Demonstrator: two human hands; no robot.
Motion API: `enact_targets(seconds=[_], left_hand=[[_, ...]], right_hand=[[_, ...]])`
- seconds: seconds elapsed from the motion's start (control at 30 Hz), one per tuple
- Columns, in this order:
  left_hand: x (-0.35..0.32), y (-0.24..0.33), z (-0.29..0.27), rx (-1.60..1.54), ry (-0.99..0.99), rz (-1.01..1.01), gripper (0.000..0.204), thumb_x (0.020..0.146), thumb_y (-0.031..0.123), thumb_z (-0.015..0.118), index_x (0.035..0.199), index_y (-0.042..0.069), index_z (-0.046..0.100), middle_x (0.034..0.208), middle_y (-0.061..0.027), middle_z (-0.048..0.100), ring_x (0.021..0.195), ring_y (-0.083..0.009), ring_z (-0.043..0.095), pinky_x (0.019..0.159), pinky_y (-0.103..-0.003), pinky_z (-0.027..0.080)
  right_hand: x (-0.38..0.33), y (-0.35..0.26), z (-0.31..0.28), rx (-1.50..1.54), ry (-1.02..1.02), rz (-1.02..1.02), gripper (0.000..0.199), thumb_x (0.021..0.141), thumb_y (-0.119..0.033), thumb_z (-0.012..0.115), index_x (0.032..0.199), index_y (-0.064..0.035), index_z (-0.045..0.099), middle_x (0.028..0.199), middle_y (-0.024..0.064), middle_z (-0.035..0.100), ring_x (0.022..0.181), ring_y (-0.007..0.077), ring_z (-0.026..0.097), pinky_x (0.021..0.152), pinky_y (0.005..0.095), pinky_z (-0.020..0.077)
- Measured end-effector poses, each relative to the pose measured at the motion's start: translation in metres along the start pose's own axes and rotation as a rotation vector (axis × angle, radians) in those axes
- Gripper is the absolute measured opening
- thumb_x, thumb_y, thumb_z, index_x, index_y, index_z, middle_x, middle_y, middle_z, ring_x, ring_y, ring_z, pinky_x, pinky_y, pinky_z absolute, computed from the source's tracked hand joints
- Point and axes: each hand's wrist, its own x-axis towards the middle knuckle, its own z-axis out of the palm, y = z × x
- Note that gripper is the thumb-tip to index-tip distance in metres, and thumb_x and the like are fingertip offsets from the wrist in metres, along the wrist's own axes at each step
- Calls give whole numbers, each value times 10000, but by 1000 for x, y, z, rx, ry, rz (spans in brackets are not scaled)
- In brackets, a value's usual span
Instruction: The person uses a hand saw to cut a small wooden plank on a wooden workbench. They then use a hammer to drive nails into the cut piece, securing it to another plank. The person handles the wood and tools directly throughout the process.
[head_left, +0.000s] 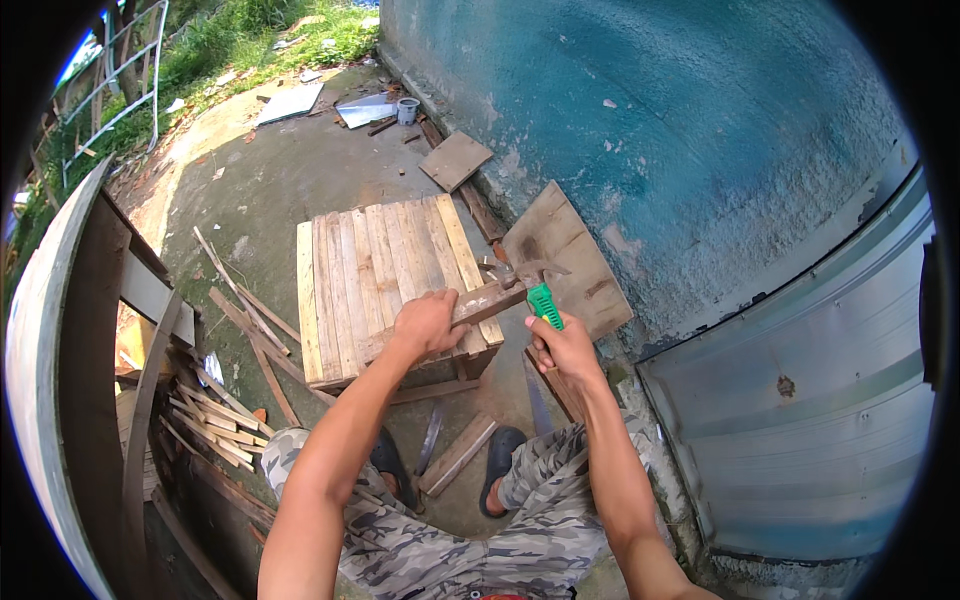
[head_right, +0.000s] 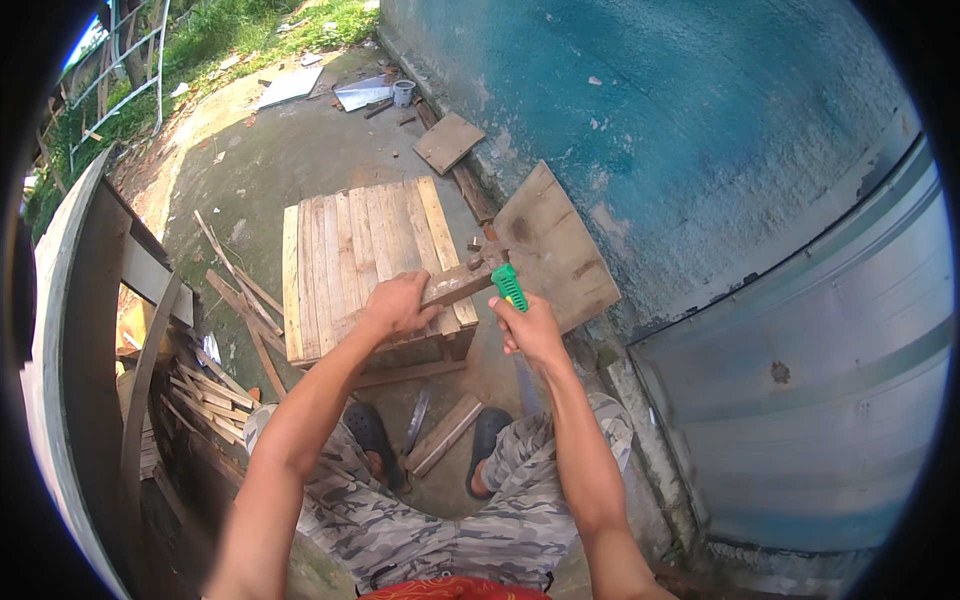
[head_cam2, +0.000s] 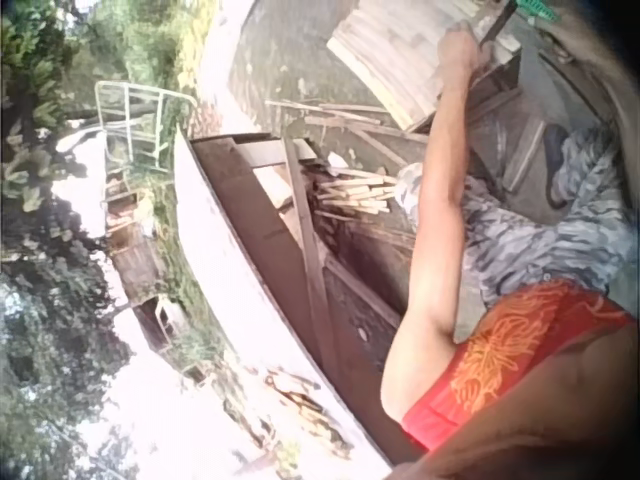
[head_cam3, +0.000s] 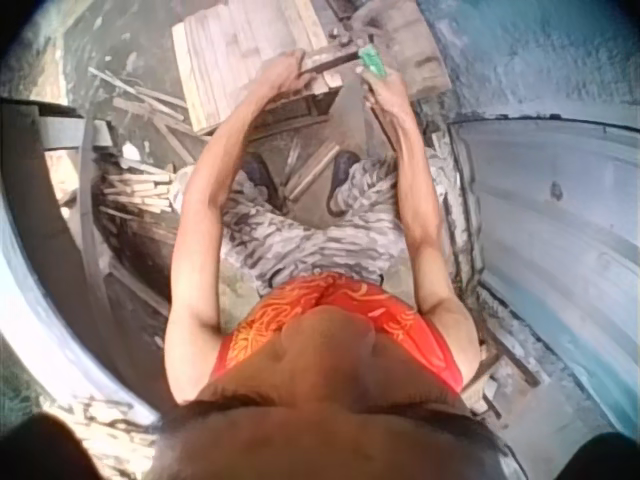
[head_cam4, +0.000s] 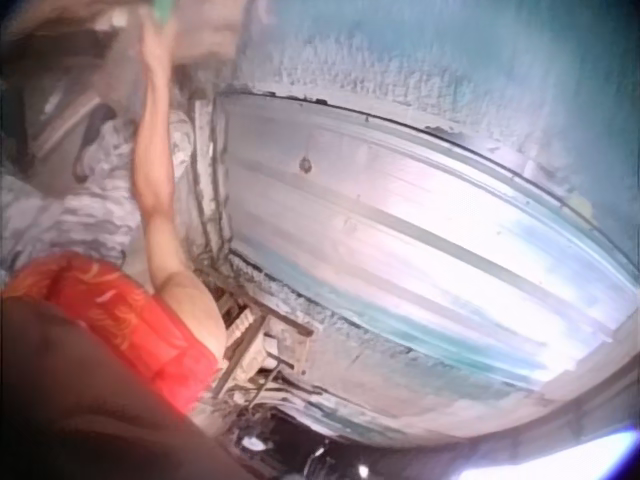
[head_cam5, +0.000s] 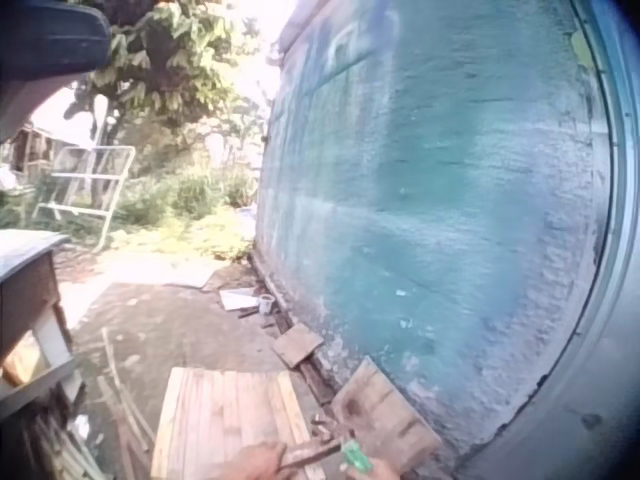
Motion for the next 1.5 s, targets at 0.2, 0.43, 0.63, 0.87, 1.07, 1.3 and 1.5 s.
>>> enact_targets(seconds=[0.2,0.43,0.63,0.87,1.07,1.3,1.5], left_hand=[[-14,5,25,217,248,156,424,888,291,703,1236,87,572,1291,-153,638,1121,-332,652,906,-461,534],[-24,-9,45,407,355,278,683,873,575,666,1429,199,538,1303,-96,609,1144,-273,594,966,-459,429],[-33,6,44,432,334,237,666,920,553,647,1458,179,527,1315,-120,588,1157,-308,569,1005,-477,404],[-24,11,28,291,223,166,818,848,652,666,1373,35,552,1200,-157,624,1144,-315,580,1002,-474,413],[-14,5,20,264,89,121,700,817,628,711,1162,28,607,1108,-144,645,1094,-317,601,944,-421,447],[-19,6,24,386,255,87,725,766,548,801,1244,51,580,1044,-132,638,1023,-301,602,884,-419,441],[-13,11,28,473,367,76,759,794,614,720,1313,81,569,1081,-84,600,1019,-248,564,853,-404,423]], right_hand=[[-37,7,-32,313,106,-172,169,959,-191,707,974,-49,618,700,16,550,432,81,459,417,272,424],[-37,42,-63,295,370,-91,182,956,-197,706,957,-53,595,696,19,544,435,81,461,403,268,427],[-26,53,-66,186,335,-88,245,943,-230,706,864,-13,623,650,17,566,444,89,503,409,271,426],[-20,53,-58,-132,254,-26,296,951,-294,715,890,-23,613,645,33,574,436,94,501,416,287,432],[0,26,-55,325,-15,42,335,998,-316,676,1106,-28,546,731,55,617,429,95,484,421,284,445],[5,32,-53,269,159,-25,283,997,-285,680,1081,-41,564,728,54,621,435,86,502,416,276,448],[5,41,-54,209,255,-79,271,991,-268,686,1081,-33,586,725,61,641,442,87,513,404,267,427]])
